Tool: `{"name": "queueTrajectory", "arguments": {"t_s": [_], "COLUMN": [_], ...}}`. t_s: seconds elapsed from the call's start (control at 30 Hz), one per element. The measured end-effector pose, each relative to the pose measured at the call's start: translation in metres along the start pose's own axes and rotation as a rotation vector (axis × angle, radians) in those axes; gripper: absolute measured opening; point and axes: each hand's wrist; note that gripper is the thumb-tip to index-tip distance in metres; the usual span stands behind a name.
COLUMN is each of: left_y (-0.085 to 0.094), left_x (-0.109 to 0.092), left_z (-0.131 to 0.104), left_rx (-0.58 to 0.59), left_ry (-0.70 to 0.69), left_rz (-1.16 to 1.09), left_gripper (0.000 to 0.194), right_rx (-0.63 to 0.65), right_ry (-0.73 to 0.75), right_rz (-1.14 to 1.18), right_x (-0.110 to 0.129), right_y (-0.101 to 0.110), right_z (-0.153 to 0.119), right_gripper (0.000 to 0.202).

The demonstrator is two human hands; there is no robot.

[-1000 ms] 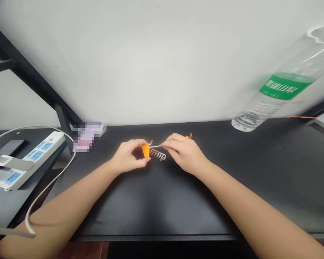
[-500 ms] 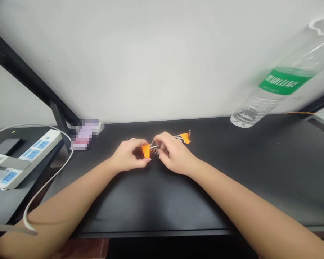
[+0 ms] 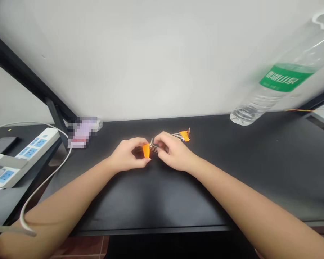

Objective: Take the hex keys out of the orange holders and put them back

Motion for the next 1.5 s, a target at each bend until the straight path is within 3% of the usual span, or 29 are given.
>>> {"name": "queueTrajectory", "arguments": {"t_s": [0.1,0.2,0.37,0.53,0.6,0.7,0.87,1.1,1.23,1.37,1.5], "left_y": [0.000,0.000,0.000,0.000,0.000,0.000,0.000,0.001,0.001,0.001,0.001], "left_x": [0.004,0.006,0.006,0.006,0.007,0.008,0.008,0.007,0.000,-0.005,-0.001], "left_z": [0.001,0.001,0.001,0.001,0.002,0.001,0.001,0.002,0.002,0.002,0.002], "left_rx": [-0.021,-0.026,-0.033,-0.034,-0.029,-0.036,-0.044,-0.035,0.003,0.045,0.012], "left_ry": [0.047,0.064,0.069,0.059,0.065,0.075,0.071,0.066,0.004,-0.061,0.000], "left_rz": [-0.037,-0.052,-0.055,-0.004,-0.004,-0.013,-0.010,0.039,0.136,0.169,0.137], "left_gripper": [0.042,0.043,0.043,0.042,0.041,0.042,0.042,0.043,0.041,0.033,0.040], "right_rx": [0.020,0.108,0.164,0.205,0.192,0.143,-0.032,-0.094,0.010,0.118,0.040], "right_ry": [0.007,-0.039,-0.111,-0.306,-0.276,-0.072,0.166,0.264,0.338,0.259,0.227], "right_rz": [-0.272,-0.388,-0.561,-0.739,-0.688,-0.490,-0.266,-0.280,-0.338,-0.287,-0.213], "right_x": [-0.015,-0.024,-0.020,-0.017,-0.016,-0.008,0.005,0.000,0.005,0.014,0.016], "right_y": [0.008,0.012,0.012,0.026,0.030,0.032,0.027,0.022,0.014,0.000,-0.004], "right_z": [0.003,0.006,0.004,0.000,0.000,0.001,0.001,-0.001,-0.004,-0.007,-0.006], "right_gripper": [0.009,0.006,0.006,0.011,0.011,0.011,0.018,0.023,0.030,0.023,0.013]}}
Point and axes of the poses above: each hand's wrist, its own z-axis towards the middle knuckle, its own y-axis out of the back of the hand, x = y × z, and after that the axes turned 9 degrees about -x, right-handed
